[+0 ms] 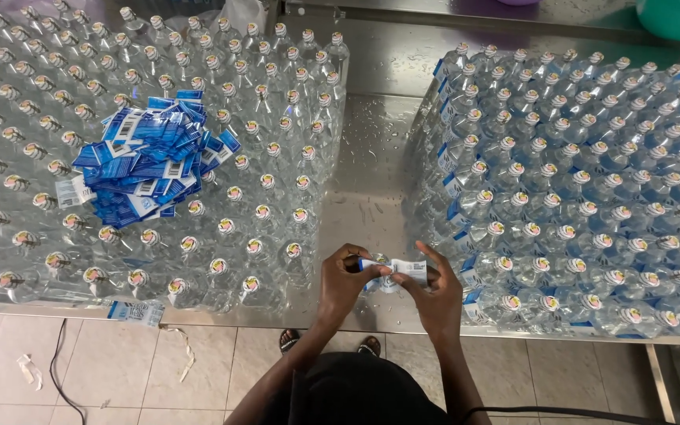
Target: The person stands at a metal table and repeatedly applies blue and white labels to the necks of clear plastic water bottles. They pick up a label from a pile, wrap it around a bottle, and place the labeled bottle into a larger stack of similar bottles.
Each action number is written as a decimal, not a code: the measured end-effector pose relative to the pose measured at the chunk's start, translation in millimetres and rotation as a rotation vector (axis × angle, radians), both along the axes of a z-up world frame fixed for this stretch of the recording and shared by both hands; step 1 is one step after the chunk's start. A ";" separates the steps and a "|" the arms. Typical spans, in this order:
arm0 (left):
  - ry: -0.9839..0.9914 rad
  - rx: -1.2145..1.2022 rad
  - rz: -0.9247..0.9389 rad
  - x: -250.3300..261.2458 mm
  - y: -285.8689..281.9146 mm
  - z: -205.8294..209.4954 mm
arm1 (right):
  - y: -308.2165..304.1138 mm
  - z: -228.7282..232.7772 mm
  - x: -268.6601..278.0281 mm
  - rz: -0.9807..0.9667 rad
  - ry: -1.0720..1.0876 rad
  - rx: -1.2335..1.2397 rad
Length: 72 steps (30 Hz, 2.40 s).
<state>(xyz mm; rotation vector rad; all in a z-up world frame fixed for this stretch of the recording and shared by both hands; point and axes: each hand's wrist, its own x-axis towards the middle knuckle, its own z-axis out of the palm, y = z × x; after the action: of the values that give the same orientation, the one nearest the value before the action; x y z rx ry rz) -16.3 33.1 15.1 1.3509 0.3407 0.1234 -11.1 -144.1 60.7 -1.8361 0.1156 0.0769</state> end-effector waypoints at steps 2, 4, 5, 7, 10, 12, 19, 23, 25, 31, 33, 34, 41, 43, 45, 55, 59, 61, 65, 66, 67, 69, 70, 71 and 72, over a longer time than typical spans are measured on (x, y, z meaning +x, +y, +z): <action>-0.005 -0.003 0.001 0.7 1.6 -4.5 | -2.5 0.1 0.5 0.074 -0.162 -0.045; -0.012 -0.005 0.001 0.8 -0.3 -2.1 | -7.1 -3.6 3.5 0.147 -0.326 -0.091; -0.023 0.000 -0.025 0.5 -3.2 2.5 | -10.5 -7.7 6.2 0.243 -0.427 -0.195; -0.026 0.004 -0.054 -0.4 -9.5 0.9 | -15.9 -14.0 8.1 0.338 -0.520 -0.300; -0.076 0.031 -0.134 2.3 -16.6 -11.5 | -21.3 -19.3 11.2 0.361 -0.422 -0.138; -0.065 0.038 -0.173 3.7 -19.1 -15.1 | -27.1 -24.0 13.9 0.340 -0.352 -0.083; -0.115 0.047 -0.220 1.8 -13.1 0.1 | -30.5 -20.5 13.6 0.329 -0.129 0.018; -0.093 0.129 -0.251 -0.7 -11.6 11.0 | -35.5 -30.5 12.8 0.282 -0.231 0.086; -0.093 0.125 -0.254 -0.7 -12.3 -1.7 | -38.3 -43.7 13.0 0.287 -0.261 0.152; -0.244 -0.245 -0.474 -0.8 -3.4 -23.0 | -45.8 -76.0 19.7 0.270 -0.233 0.557; -0.266 -0.232 -0.540 -3.3 1.4 -16.6 | -36.2 -53.0 17.1 0.221 -0.149 0.355; -0.268 -0.234 -0.538 -1.0 -0.8 -19.8 | -34.8 -50.3 18.0 0.224 -0.149 0.352; -0.275 0.154 -0.291 4.5 0.8 -8.5 | -4.6 1.0 7.1 0.378 -0.105 0.305; -0.278 0.202 -0.285 5.9 3.5 -16.1 | 3.5 21.7 3.6 0.425 -0.067 0.290; -0.290 0.167 -0.223 10.9 8.4 -24.9 | 4.5 28.1 4.9 0.447 -0.039 0.410; -0.220 -0.156 -0.445 0.3 10.9 3.3 | -36.8 -52.3 10.3 0.523 -0.054 0.531; -0.092 0.003 -0.483 -6.6 17.0 23.6 | -26.3 -17.4 7.0 0.592 -0.077 0.518; -0.034 0.036 -0.524 -11.5 18.9 40.4 | -30.0 -19.7 7.0 0.623 -0.055 0.480; -0.101 -0.007 -0.514 -10.3 20.8 36.6 | -35.8 -25.1 5.0 0.681 -0.101 0.228; -0.136 -0.008 -0.458 -7.9 20.2 30.3 | -38.3 -30.2 6.5 0.707 -0.116 0.166; -0.133 -0.011 -0.455 -7.4 20.8 25.2 | -35.3 -16.9 4.5 0.709 -0.112 0.165; -0.103 -0.430 -0.255 -7.0 22.7 14.7 | -28.7 8.7 -0.2 0.711 -0.115 -0.033; -0.097 -0.430 -0.254 -6.6 24.3 16.6 | -27.3 8.7 -0.8 0.711 -0.110 -0.031; -0.109 -0.509 -0.237 -6.1 25.9 18.5 | -25.9 8.8 -1.5 0.684 -0.166 -0.177; -0.123 -0.586 -0.217 -5.3 27.8 20.4 | -24.1 8.7 -1.2 0.657 -0.224 -0.323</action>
<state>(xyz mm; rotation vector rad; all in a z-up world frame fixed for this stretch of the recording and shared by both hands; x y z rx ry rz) -21.7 60.9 35.5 0.7869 0.1082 -0.0722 -12.3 -168.2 69.4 -2.1225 -0.6703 0.3247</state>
